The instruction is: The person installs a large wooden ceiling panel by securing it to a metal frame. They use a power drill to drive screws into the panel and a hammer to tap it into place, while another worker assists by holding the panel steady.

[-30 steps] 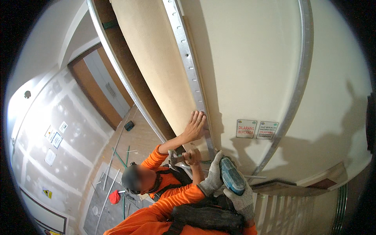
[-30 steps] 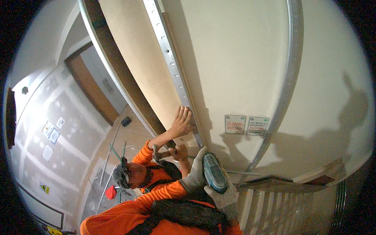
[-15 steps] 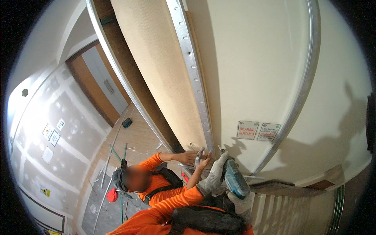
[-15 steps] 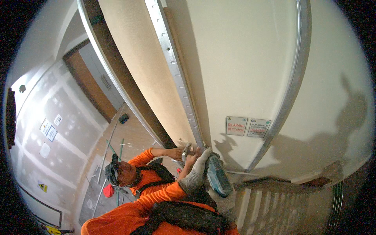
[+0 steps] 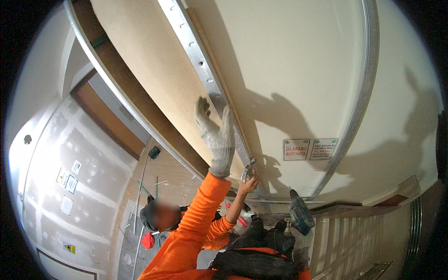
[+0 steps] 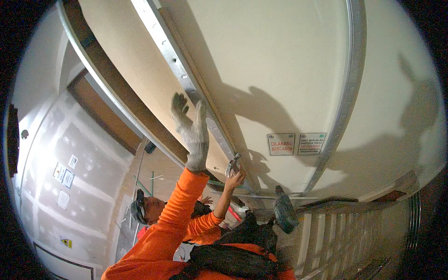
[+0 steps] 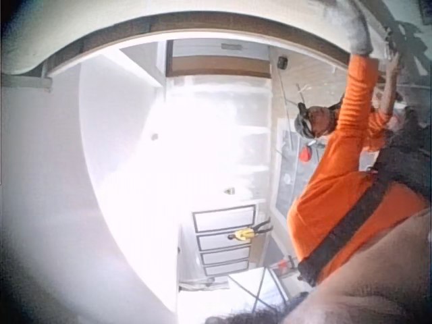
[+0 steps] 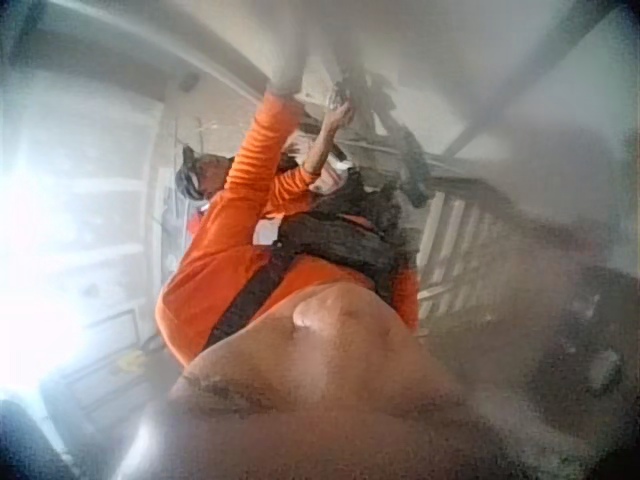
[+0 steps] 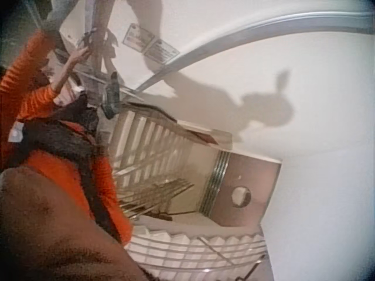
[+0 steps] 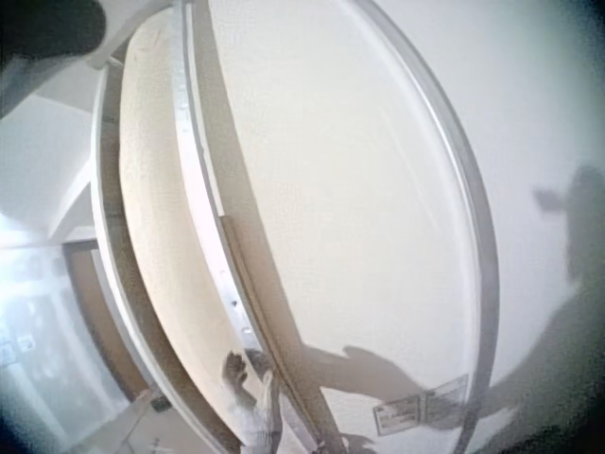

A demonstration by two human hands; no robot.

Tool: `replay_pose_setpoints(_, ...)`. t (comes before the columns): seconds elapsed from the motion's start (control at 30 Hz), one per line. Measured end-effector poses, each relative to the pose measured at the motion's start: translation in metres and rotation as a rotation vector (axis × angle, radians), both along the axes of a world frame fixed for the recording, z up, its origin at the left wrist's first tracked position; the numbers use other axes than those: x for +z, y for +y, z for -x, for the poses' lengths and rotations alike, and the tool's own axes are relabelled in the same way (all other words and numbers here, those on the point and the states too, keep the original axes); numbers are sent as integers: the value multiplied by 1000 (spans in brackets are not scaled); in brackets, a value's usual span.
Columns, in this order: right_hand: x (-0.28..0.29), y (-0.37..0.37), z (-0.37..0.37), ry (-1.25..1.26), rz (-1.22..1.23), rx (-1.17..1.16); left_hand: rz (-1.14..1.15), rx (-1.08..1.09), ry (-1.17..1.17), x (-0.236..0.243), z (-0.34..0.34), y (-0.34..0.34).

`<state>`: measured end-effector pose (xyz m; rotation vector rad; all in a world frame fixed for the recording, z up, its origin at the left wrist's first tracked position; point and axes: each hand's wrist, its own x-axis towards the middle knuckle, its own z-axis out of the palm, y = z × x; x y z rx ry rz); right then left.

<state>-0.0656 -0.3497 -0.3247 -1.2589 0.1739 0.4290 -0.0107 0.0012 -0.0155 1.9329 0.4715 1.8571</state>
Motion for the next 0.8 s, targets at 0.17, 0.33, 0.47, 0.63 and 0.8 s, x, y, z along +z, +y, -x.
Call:
replay_pose_setpoints(0.17, -58, -2, -13, 117, 233, 2, -44, 156, 39, 34, -30, 11)
replay_pose_setpoints(0.33, -125, -10, -12, 126, 53, 99, -10, 215, 58, 40, -42, 20)
replay_pose_setpoints(0.47, -180, -20, -29, -553, 854, 421, 12, 252, 123, 47, -38, 28)
replay_pose_setpoints(0.63, -121, -3, -16, -23, 59, 83, 90, 252, 156, 50, -38, 22)
replay_pose_setpoints(0.8, -72, 2, -25, -81, 324, 148, -10, 324, 128, 47, -43, 25)
